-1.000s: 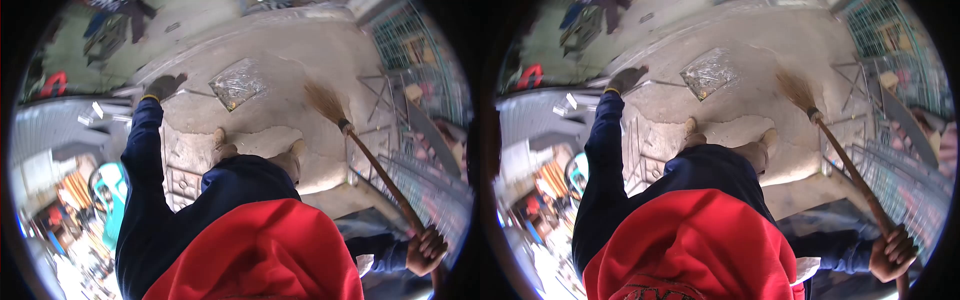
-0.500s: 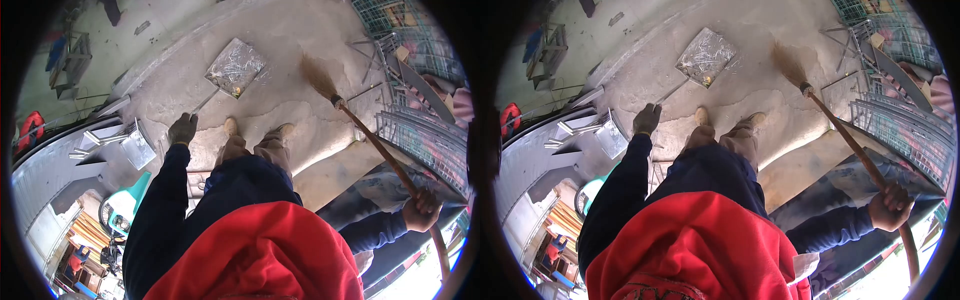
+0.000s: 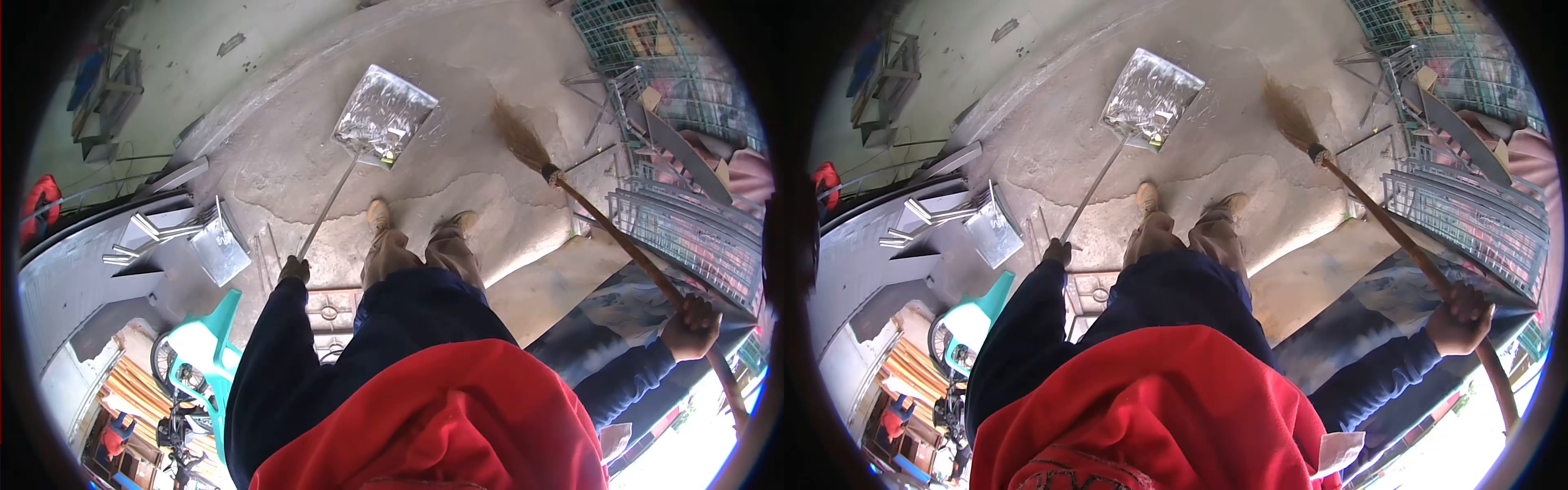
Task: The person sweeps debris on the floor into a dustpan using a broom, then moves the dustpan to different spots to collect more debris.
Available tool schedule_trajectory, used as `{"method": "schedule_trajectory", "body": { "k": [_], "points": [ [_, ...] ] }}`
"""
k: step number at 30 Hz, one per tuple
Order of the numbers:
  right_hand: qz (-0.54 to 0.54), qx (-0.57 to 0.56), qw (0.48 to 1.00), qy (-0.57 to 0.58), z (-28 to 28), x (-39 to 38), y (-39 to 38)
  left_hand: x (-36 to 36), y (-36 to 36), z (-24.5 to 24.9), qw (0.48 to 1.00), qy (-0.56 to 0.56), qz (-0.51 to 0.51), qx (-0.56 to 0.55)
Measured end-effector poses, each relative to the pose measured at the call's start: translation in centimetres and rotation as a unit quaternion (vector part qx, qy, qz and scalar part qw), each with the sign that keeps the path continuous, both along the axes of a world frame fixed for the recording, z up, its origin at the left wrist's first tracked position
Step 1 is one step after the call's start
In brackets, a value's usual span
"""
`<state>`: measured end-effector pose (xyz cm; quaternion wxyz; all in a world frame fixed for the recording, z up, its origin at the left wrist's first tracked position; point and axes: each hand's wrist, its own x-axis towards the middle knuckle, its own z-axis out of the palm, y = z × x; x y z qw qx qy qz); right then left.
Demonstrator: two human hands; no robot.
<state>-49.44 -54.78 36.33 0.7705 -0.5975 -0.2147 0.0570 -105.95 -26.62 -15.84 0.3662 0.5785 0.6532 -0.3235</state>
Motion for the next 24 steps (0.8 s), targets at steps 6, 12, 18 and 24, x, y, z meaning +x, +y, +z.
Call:
{"method": "schedule_trajectory", "body": {
  "k": [6,12,18,24],
  "points": [
    [-0.098,-0.022,0.995,-0.029,-0.6,-2.1,1.5,0.6,0.5,0.8,1.000,-0.031,0.001,0.001],
    [-0.043,-0.038,0.998,-0.036,-0.6,-2.7,1.1,0.6,1.0,0.4,0.995,-0.091,-0.026,0.038],
    [-0.039,-0.039,0.998,-0.032,-1.1,-3.3,2.3,-0.5,1.9,-2.0,0.993,-0.113,-0.039,0.023],
    [-0.023,-0.037,0.998,-0.034,-1.2,-3.2,2.2,4.0,3.1,4.3,0.966,-0.228,-0.060,0.102]
  ]
}}
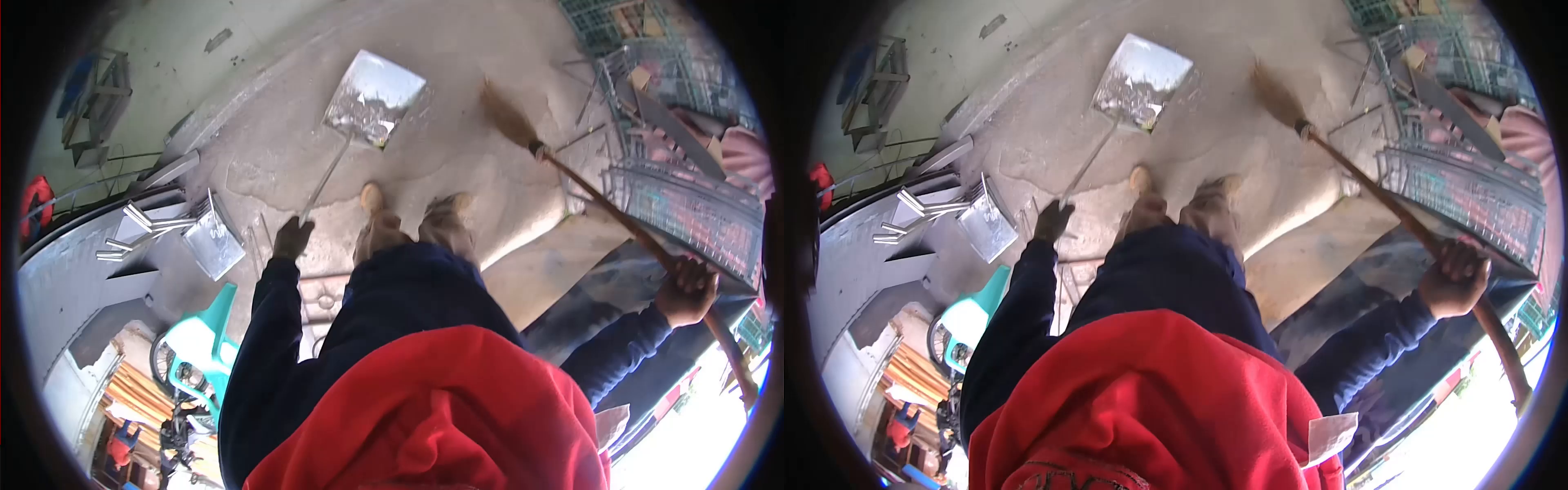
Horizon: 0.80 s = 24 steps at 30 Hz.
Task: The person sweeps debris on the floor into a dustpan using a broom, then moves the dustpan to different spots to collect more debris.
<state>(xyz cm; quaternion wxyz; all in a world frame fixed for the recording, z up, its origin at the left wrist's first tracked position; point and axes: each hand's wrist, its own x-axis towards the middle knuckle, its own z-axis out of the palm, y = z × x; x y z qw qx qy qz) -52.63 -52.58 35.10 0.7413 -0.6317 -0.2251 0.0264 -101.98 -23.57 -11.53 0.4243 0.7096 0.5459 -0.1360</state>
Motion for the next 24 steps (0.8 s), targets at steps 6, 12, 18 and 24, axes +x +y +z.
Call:
{"method": "schedule_trajectory", "body": {
  "k": [6,12,18,24],
  "points": [
    [0.001,0.008,1.000,0.008,-0.8,0.1,-1.5,6.6,3.9,5.6,0.998,-0.012,-0.017,0.059],
    [-0.041,0.027,0.997,0.053,-1.1,0.2,-4.1,3.5,4.9,6.9,0.997,0.000,-0.054,0.049],
    [-0.019,0.029,0.999,0.026,-1.5,0.7,-5.8,1.2,7.8,8.2,0.992,0.058,-0.113,0.024],
    [-0.001,0.060,0.998,0.022,-2.1,1.2,-6.9,-1.6,8.9,8.4,0.988,0.102,-0.113,-0.025]
  ]
}}
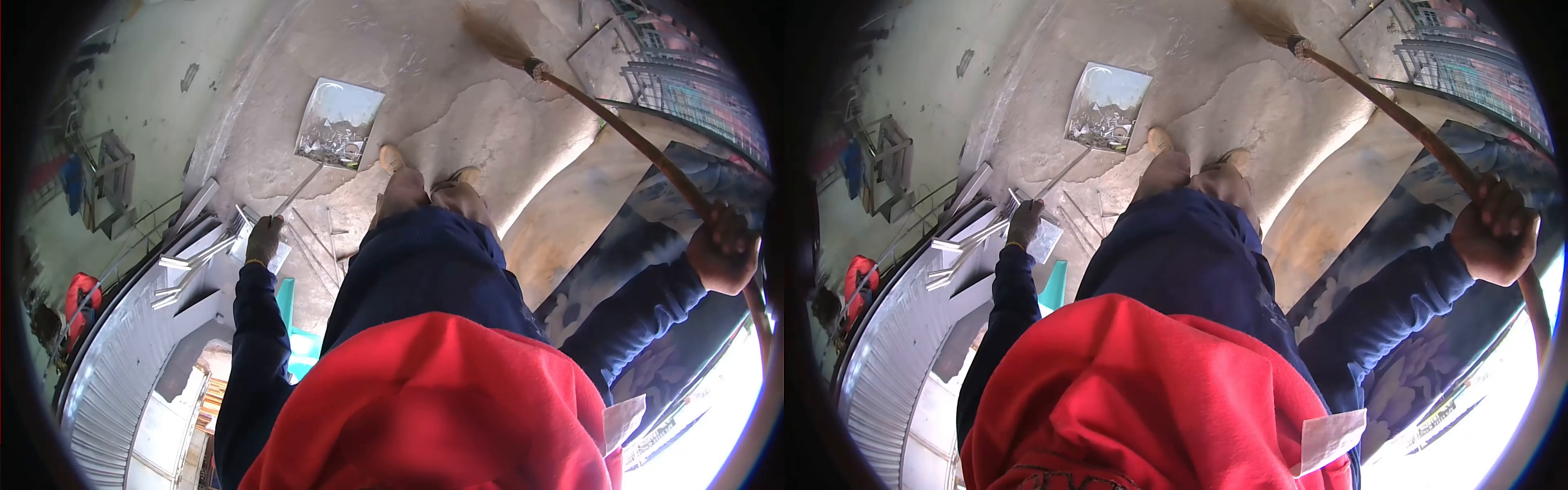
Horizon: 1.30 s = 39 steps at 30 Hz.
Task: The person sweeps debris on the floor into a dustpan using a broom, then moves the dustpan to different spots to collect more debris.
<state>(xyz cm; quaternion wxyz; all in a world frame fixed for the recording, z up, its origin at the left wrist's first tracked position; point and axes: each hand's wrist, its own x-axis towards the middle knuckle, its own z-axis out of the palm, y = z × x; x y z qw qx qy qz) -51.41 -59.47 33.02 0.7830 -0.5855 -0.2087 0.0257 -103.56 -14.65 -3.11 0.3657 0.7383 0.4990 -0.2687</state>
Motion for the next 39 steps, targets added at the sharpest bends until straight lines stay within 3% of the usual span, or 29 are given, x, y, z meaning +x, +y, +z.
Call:
{"method": "schedule_trajectory", "body": {
  "k": [4,7,9,15,22,28,31,33,35,37,38,39],
  "points": [
    [-0.032,0.027,0.999,0.008,-0.2,-0.1,0.0,-1.4,-0.8,-0.4,0.996,0.019,0.074,-0.051],
    [-0.059,-0.001,0.998,-0.005,-0.4,-0.8,-0.2,-1.9,-1.1,-1.1,1.000,-0.001,0.006,0.024],
    [-0.065,0.002,0.998,-0.009,-0.5,-0.8,-0.2,-1.7,-0.6,-2.1,0.998,0.025,0.054,-0.016],
    [-0.097,-0.003,0.995,0.003,-0.5,-1.1,0.1,0.3,-1.2,-1.2,0.995,0.062,0.014,0.074],
    [-0.042,-0.008,0.999,-0.002,-0.3,-0.7,0.0,1.3,0.3,-4.0,0.988,0.149,0.016,0.035],
    [-0.055,0.004,0.998,-0.017,1.1,2.5,0.0,1.7,-0.8,-3.8,0.991,0.117,-0.013,0.057],
    [-0.070,0.013,0.997,-0.004,2.8,4.9,-1.7,3.6,-2.4,-1.9,0.990,0.099,-0.021,0.100],
    [-0.002,0.027,0.999,-0.022,3.7,7.4,-3.6,6.2,-3.0,1.0,0.989,0.116,-0.056,0.070],
    [0.011,0.027,1.000,-0.008,4.9,9.8,-3.3,7.1,-3.9,0.6,0.987,0.118,-0.062,0.088],
    [-0.232,-0.008,0.971,-0.055,5.7,11.3,-0.8,8.3,-5.1,0.5,0.988,0.116,-0.051,0.090],
    [0.062,0.036,0.997,-0.017,6.8,14.8,-3.7,9.3,-6.2,1.1,0.987,0.130,-0.039,0.090],
    [0.068,0.038,0.997,-0.013,6.8,18.2,-6.3,10.3,-7.7,1.6,0.986,0.135,-0.034,0.090]
  ]
}}
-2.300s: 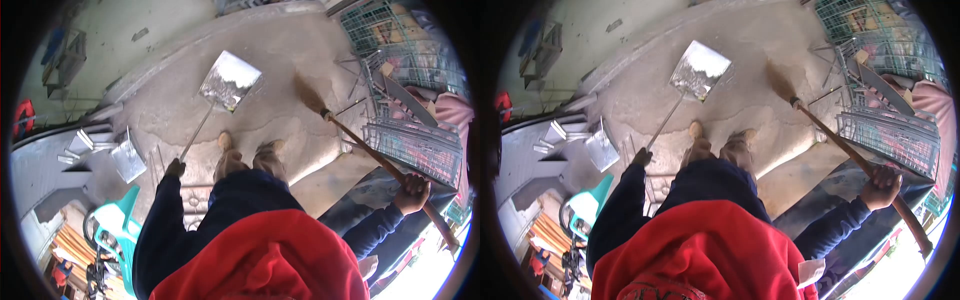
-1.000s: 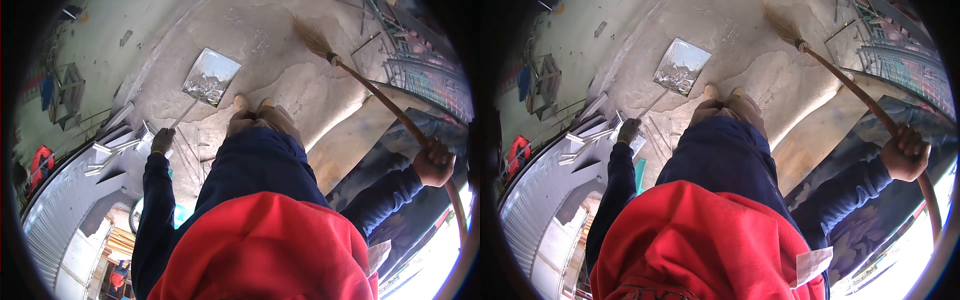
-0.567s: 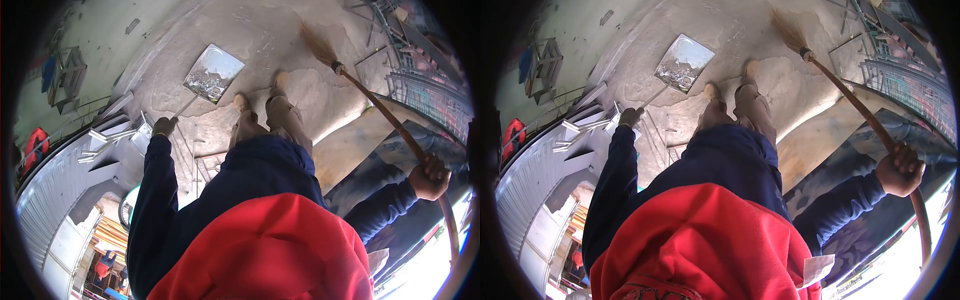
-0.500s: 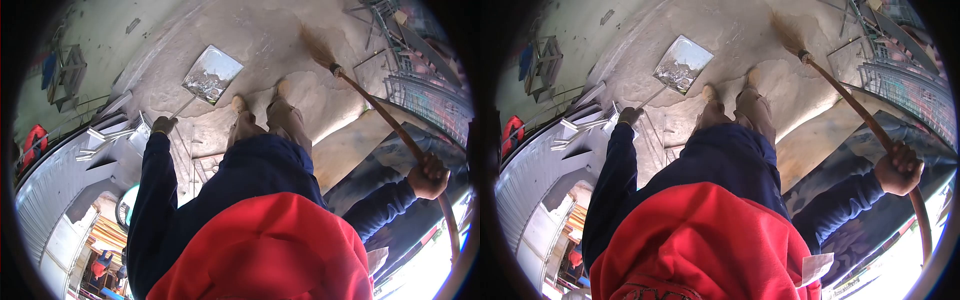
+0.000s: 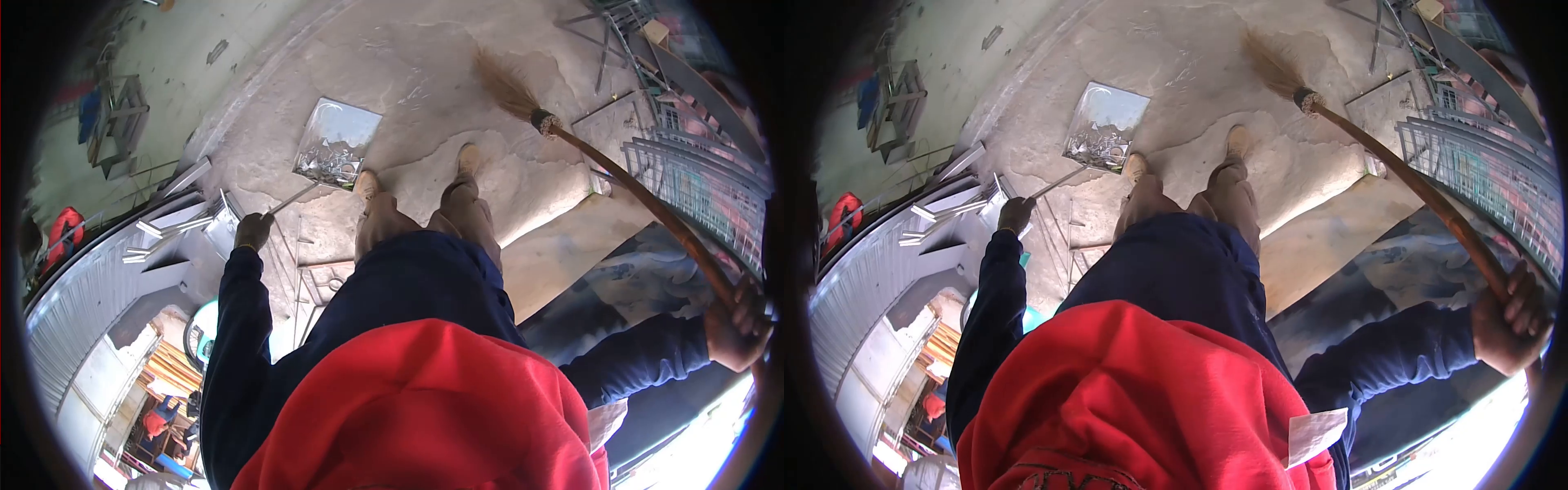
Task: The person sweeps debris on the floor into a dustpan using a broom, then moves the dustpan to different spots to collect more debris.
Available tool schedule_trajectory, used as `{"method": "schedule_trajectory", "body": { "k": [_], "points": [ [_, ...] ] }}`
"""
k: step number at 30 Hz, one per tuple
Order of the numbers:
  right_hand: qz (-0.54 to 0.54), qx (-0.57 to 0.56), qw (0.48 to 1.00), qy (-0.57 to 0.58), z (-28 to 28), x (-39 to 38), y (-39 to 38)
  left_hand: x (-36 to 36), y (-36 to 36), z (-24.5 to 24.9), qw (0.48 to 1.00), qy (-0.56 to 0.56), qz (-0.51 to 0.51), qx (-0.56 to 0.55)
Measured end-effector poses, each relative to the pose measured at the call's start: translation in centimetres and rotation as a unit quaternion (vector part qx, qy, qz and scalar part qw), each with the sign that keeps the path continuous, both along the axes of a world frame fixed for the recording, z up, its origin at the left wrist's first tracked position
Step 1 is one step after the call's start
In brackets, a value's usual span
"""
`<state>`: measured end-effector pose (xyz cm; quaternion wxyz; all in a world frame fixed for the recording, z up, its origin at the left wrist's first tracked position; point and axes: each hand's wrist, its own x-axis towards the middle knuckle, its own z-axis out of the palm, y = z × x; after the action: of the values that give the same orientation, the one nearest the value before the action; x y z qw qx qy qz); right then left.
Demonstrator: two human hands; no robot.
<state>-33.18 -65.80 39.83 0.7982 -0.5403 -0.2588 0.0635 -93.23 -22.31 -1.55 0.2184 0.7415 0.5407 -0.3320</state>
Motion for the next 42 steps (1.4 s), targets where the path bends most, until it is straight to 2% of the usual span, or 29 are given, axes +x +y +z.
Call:
{"method": "schedule_trajectory", "body": {
  "k": [2,4,5,6,8,9,10,11,12,14,18,21,22,24,26,27,29,31,36,37,42],
  "points": [
    [0.065,-0.074,0.985,-0.145,1.1,2.1,3.2,2.1,-3.5,1.7,0.999,-0.011,0.036,0.019],
    [0.062,-0.080,0.981,-0.168,1.7,4.7,5.0,3.2,-6.8,1.9,0.998,-0.020,0.045,0.046],
    [-0.056,0.044,0.992,-0.100,1.9,5.1,6.8,3.5,-8.2,1.9,0.998,-0.018,0.039,0.047],
    [-0.170,0.160,0.972,-0.026,2.1,5.7,7.6,3.2,-10.0,2.1,0.998,-0.015,0.036,0.045],
    [-0.142,0.184,0.973,0.007,2.2,8.7,6.0,6.8,-14.1,5.4,0.993,-0.028,0.108,0.047],
    [0.008,0.074,0.995,-0.067,2.2,11.0,3.9,6.5,-15.7,4.7,0.992,-0.020,0.119,0.040],
    [0.153,-0.037,0.977,-0.146,2.0,13.2,2.4,7.9,-17.3,5.5,0.990,-0.009,0.134,0.041],
    [0.178,-0.024,0.973,-0.146,1.7,14.4,2.0,7.8,-18.7,4.7,0.990,-0.012,0.133,0.037],
    [0.185,-0.019,0.972,-0.144,1.4,15.2,1.4,7.4,-20.3,4.0,0.991,-0.011,0.130,0.029],
    [0.155,0.005,0.979,-0.132,1.0,15.5,1.1,10.0,-22.9,5.7,0.982,-0.050,0.178,0.028],
    [0.164,-0.010,0.975,-0.152,1.3,16.1,0.1,10.3,-29.4,2.0,0.977,-0.063,0.202,0.038],
    [0.106,0.022,0.994,-0.032,2.0,19.2,-3.2,11.6,-35.3,-2.1,0.962,-0.121,0.232,0.074],
    [0.123,0.024,0.991,-0.038,2.0,19.9,-2.8,13.1,-36.4,-1.7,0.951,-0.132,0.275,0.054],
    [0.283,0.018,0.959,-0.022,1.8,20.2,-2.2,14.5,-39.2,-3.1,0.946,-0.128,0.293,0.054],
    [0.282,0.013,0.959,-0.036,1.4,17.6,-0.9,16.0,-41.2,-3.7,0.940,-0.125,0.312,0.056],
    [0.269,0.033,0.961,-0.048,0.1,17.2,-3.2,17.6,-43.1,-5.1,0.935,-0.142,0.322,0.045],
    [0.231,0.029,0.970,-0.074,0.2,13.4,-1.0,18.1,-45.3,-5.1,0.921,-0.155,0.355,0.041],
    [0.236,0.033,0.967,-0.086,-0.2,12.1,-0.8,19.9,-45.9,-5.0,0.910,-0.175,0.368,0.077],
    [0.242,0.024,0.966,-0.088,-1.4,10.6,-1.3,20.8,-45.3,-6.6,0.913,-0.187,0.361,0.046],
    [0.215,0.020,0.972,-0.088,-1.2,9.4,-0.7,21.0,-45.2,-6.5,0.911,-0.193,0.362,0.039],
    [0.222,0.024,0.970,-0.095,-1.8,9.6,-0.7,23.5,-47.4,-5.5,0.904,-0.186,0.383,0.039]
  ]
}}
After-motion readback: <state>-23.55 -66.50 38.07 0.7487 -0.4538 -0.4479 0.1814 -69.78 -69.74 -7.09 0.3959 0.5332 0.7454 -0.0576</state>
